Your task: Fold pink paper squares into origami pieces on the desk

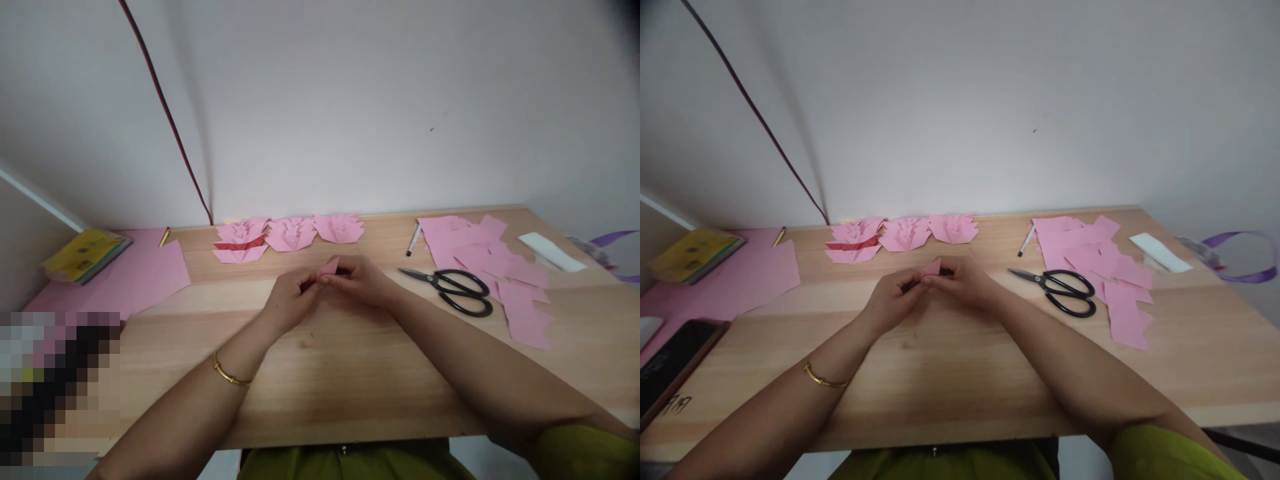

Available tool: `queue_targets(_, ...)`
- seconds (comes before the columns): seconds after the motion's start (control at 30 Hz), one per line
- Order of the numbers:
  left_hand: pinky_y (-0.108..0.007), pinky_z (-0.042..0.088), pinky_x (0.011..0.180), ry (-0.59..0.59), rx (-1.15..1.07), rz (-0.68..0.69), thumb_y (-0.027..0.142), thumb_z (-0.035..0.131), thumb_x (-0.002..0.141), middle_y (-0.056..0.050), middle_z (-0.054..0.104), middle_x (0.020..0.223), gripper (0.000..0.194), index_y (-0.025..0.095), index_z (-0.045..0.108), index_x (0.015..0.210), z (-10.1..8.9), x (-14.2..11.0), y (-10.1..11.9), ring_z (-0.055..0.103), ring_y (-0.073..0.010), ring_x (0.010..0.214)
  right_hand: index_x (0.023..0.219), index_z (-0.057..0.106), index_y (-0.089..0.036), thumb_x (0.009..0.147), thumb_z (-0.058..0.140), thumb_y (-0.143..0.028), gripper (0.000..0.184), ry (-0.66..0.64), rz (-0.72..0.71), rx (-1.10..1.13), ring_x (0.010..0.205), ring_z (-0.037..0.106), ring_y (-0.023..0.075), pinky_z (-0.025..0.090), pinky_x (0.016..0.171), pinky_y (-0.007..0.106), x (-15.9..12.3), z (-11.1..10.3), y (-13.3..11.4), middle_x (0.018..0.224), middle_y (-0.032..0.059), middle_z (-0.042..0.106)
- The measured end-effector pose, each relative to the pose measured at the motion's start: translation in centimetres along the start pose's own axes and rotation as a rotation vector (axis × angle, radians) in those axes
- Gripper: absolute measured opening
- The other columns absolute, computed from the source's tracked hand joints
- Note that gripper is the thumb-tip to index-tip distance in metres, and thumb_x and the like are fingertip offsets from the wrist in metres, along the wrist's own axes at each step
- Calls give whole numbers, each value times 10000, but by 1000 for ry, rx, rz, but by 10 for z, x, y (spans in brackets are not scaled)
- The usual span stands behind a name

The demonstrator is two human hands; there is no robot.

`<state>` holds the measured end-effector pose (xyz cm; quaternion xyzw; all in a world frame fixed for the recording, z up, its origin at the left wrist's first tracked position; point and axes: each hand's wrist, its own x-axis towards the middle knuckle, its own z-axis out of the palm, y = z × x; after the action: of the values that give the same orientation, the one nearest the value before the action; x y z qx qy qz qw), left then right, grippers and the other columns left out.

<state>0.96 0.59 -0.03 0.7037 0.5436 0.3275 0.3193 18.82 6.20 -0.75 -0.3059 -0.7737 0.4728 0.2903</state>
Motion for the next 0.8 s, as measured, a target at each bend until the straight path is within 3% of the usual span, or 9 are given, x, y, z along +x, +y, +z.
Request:
queue_targets(0.5,-241,426,650,-13,16,-28,365,522,843,-18,698,816,255,174,687,884,-1,-1,1,595,-151,732,859,664,-146,797,620,-412,277,-25,31,3,811,625,179,478,693,286,0,0,-5,873,62,676)
queue_targets(0.7,-238,438,703,-10,-112,-67,291,537,813,-14,697,872,199,178,677,900,-2,0,3,598,-153,795,879,637,-162,784,631,-445,299,-13,3,-80,807,601,176,460,701,288,0,-2,-5,866,45,665)
queue_targets(0.8,-221,412,642,8,-130,-80,267,534,797,6,650,759,155,167,653,804,-2,1,2,551,-129,710,876,615,-159,758,658,-441,309,-1,-9,-140,775,577,171,443,682,287,0,-3,-2,852,42,649)
